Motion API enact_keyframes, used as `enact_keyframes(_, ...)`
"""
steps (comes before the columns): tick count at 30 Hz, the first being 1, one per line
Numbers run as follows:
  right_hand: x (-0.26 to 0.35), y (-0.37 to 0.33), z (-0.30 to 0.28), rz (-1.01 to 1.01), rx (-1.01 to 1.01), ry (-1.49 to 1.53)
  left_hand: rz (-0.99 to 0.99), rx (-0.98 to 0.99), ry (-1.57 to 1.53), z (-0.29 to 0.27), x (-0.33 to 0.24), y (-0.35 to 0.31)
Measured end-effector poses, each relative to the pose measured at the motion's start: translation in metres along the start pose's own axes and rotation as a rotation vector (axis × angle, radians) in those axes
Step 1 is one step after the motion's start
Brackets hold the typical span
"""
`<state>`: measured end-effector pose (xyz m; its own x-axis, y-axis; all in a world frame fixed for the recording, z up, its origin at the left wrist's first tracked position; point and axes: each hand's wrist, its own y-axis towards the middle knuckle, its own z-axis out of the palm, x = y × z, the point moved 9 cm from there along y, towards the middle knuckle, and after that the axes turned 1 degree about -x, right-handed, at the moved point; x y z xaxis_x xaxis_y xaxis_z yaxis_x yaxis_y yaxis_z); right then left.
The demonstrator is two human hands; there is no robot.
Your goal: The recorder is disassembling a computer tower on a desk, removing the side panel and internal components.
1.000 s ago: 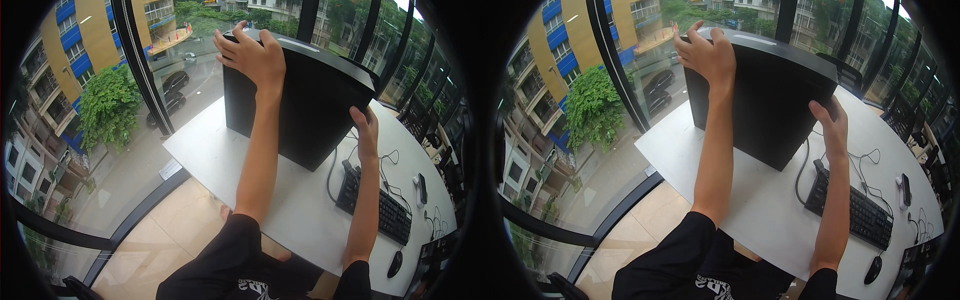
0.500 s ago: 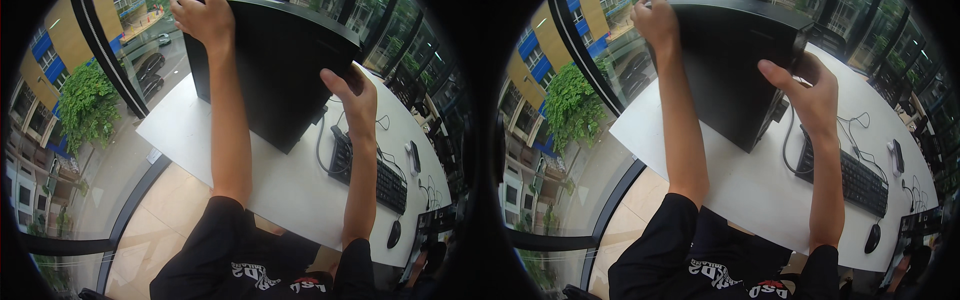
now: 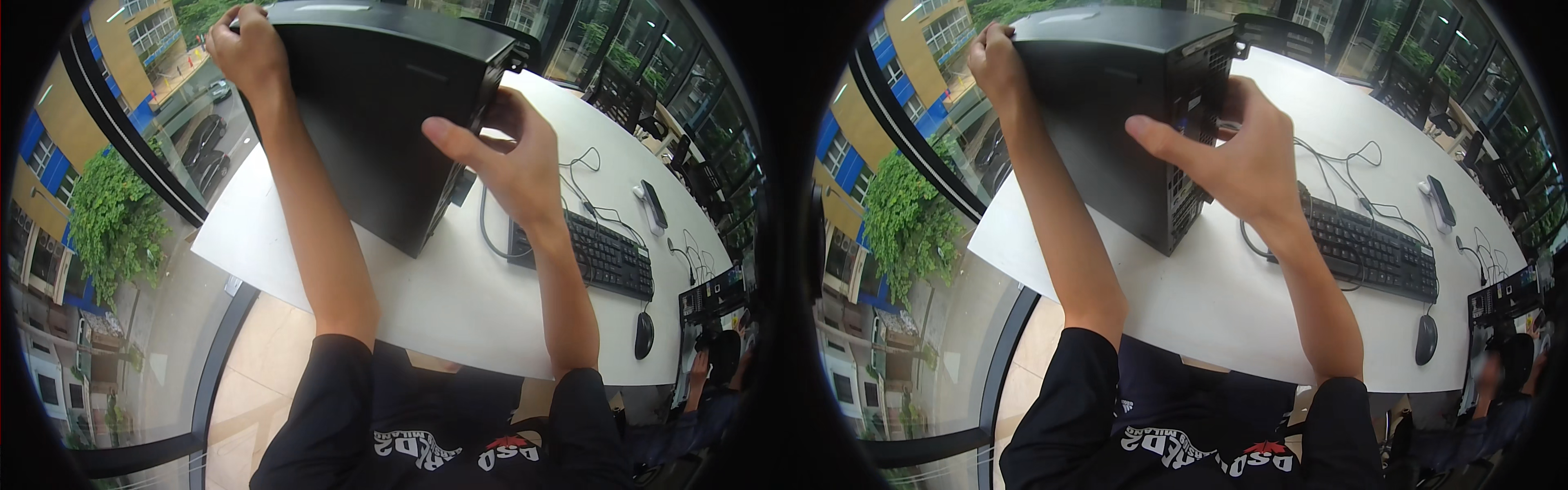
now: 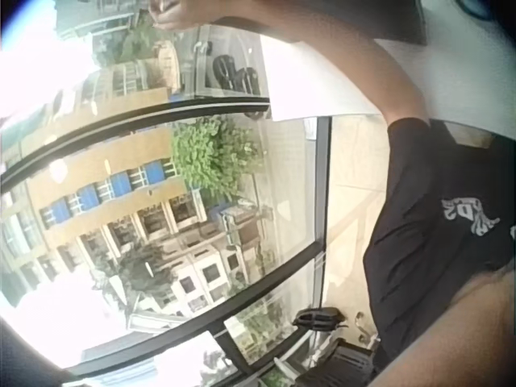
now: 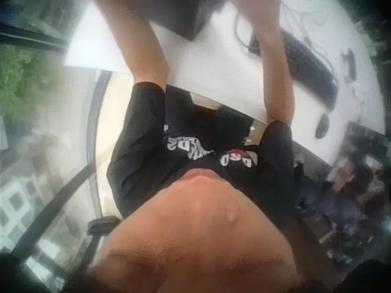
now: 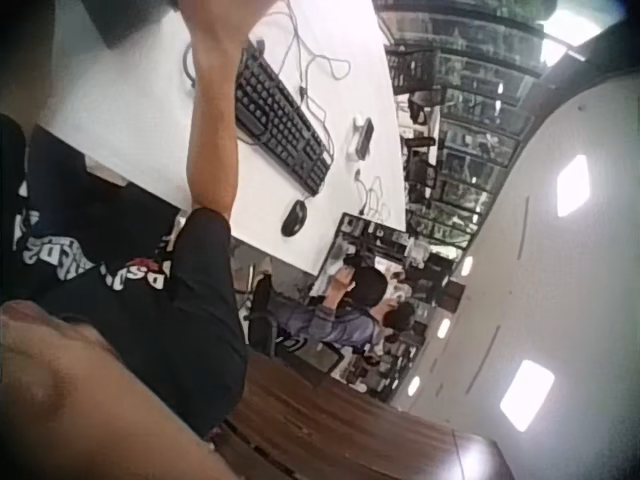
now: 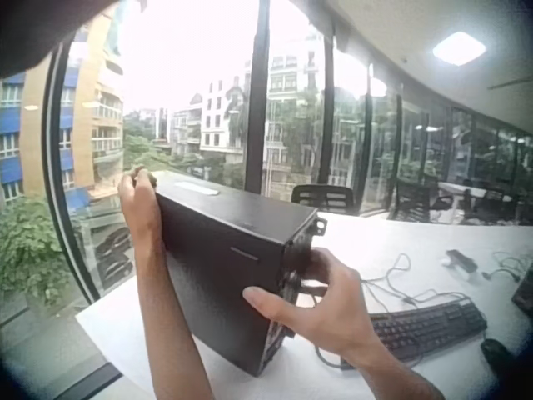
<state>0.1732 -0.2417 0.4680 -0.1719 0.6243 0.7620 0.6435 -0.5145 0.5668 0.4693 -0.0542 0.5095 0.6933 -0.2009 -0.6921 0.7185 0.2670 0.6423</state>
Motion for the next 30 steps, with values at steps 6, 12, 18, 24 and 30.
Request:
enact_keyframes(6, -0.002, 0.007, -0.001, -0.044, 0.094, 0.095, -0.067, -0.306, 0.227, -0.022, -0.008, -0.021)
enact_keyframes(12, 0.025, 0.013, -0.018, -0.298, -0.040, 0.217, -0.249, -0.143, 0.109, -0.014, 0.027, -0.005)
enact_keyframes(18, 0.040, 0.011, -0.018, -0.492, -0.019, -0.046, -0.206, -0.223, -0.074, -0.013, 0.014, -0.016)
enact_keyframes(24, 0.038, 0.004, -0.025, -0.445, -0.059, 0.013, -0.124, -0.188, -0.128, -0.005, -0.018, -0.023)
enact_keyframes(30, 0.041, -0.009, -0.034, -0.492, -0.136, -0.103, -0.146, -0.030, -0.161, 0.019, -0.017, -0.029)
